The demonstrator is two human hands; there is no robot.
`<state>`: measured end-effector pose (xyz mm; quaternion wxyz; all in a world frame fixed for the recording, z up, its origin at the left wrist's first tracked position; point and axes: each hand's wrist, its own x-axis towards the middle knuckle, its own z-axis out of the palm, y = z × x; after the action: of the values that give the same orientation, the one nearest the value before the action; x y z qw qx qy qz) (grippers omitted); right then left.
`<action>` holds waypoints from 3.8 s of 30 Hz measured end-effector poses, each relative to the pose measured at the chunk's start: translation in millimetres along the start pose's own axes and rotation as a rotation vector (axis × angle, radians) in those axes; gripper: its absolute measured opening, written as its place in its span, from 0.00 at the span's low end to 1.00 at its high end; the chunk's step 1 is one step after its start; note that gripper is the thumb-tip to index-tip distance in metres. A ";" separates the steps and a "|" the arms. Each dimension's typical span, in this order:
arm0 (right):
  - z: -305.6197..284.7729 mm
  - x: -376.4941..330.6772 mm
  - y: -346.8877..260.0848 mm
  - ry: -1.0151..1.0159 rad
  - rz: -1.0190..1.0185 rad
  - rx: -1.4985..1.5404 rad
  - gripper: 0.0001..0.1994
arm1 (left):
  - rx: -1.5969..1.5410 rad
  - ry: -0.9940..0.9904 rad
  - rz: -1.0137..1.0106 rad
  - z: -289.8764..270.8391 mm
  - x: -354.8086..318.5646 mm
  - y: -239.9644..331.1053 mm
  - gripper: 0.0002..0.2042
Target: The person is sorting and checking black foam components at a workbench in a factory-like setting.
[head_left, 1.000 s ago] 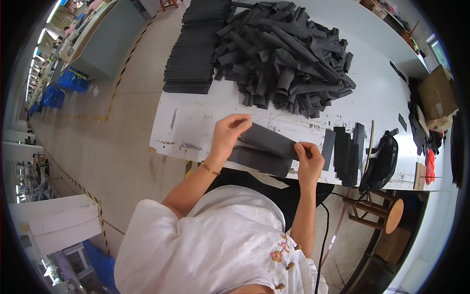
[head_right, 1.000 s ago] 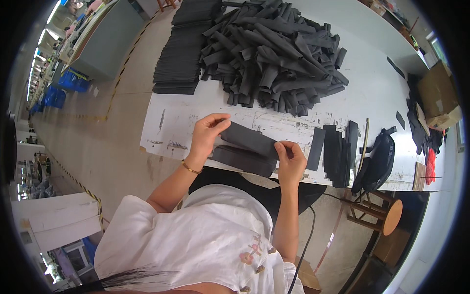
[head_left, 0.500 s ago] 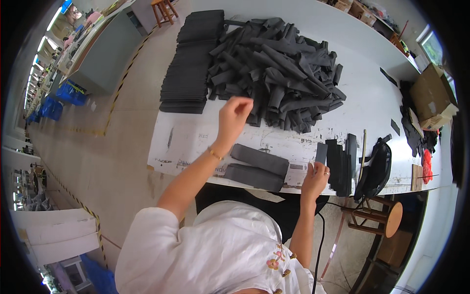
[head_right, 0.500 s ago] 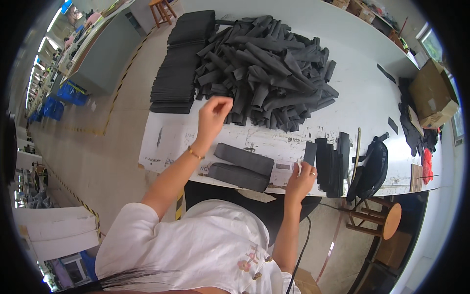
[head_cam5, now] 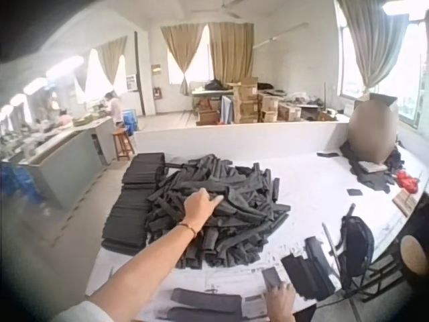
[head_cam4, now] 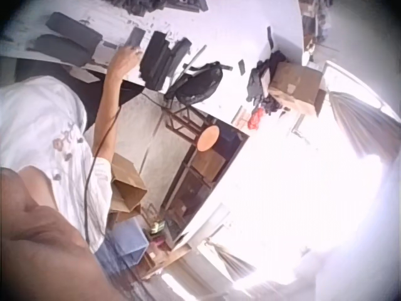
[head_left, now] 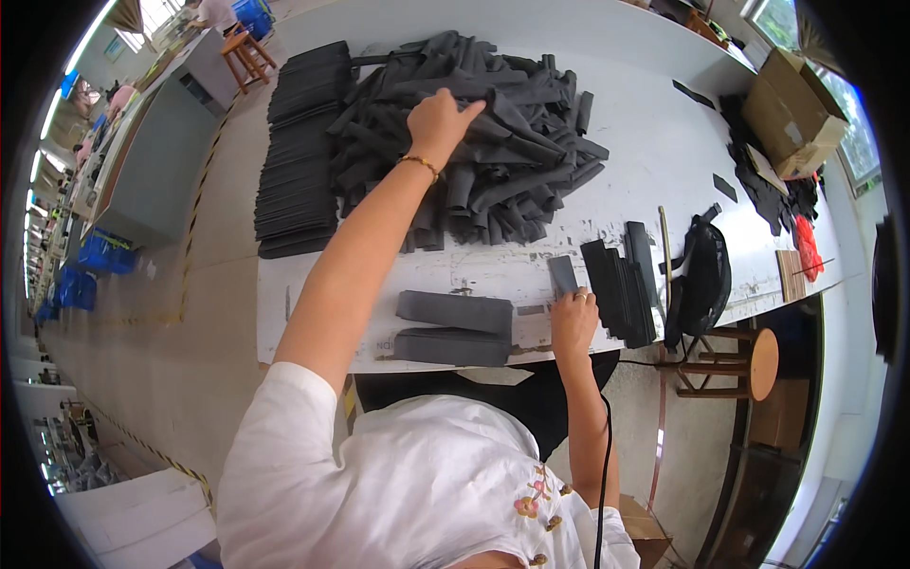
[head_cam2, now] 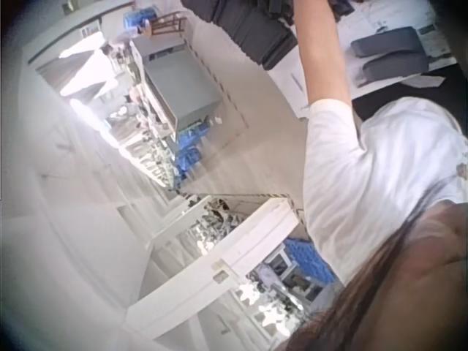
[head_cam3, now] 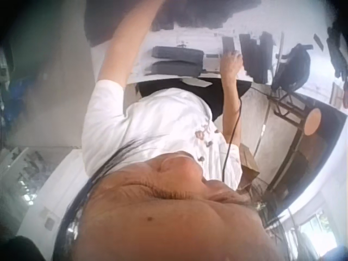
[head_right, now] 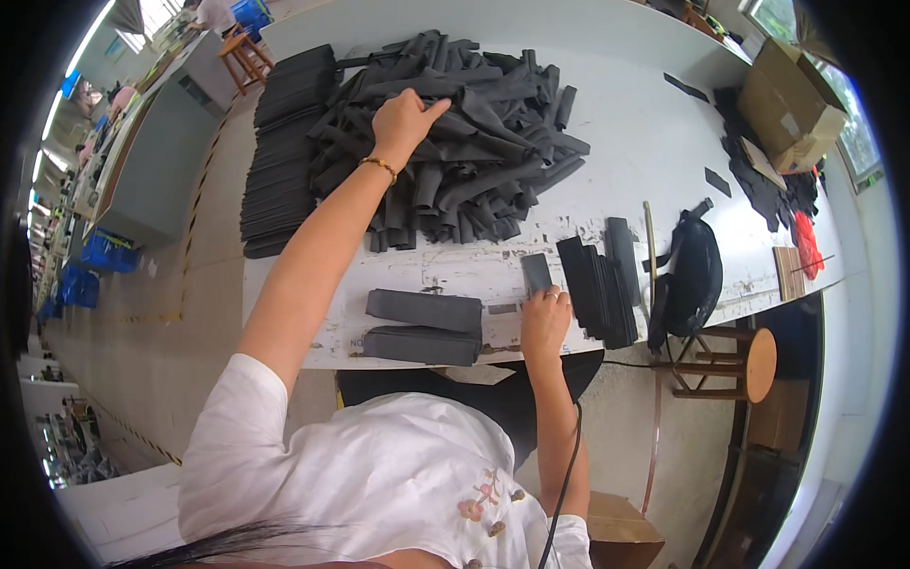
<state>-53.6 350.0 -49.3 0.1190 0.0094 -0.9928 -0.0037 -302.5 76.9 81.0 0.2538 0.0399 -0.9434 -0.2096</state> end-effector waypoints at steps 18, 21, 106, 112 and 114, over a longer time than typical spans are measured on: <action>-101.0 4.2 -61.0 -0.007 0.118 1.232 0.14 | -1.805 -0.126 -0.982 -44.0 -157.1 -83.7 0.08; -109.9 3.8 -94.7 0.068 -0.122 1.032 0.15 | -1.931 -0.175 -1.064 -48.9 -170.5 -82.5 0.13; -140.7 6.3 -111.7 0.313 -0.602 0.996 0.11 | -2.078 -0.194 -0.484 -130.0 -242.9 33.4 0.13; -139.8 7.8 -112.8 0.295 -0.610 1.013 0.12 | -2.111 -0.157 -0.474 -124.5 -247.0 34.7 0.13; -139.5 8.2 -113.1 0.288 -0.612 1.014 0.12 | -2.126 -0.163 -0.484 -123.3 -248.3 35.5 0.13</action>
<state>-26.6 236.1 87.1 0.2263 0.3499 -0.7973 0.4367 -24.8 108.1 77.6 0.0475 -0.0290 -0.2617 -0.9635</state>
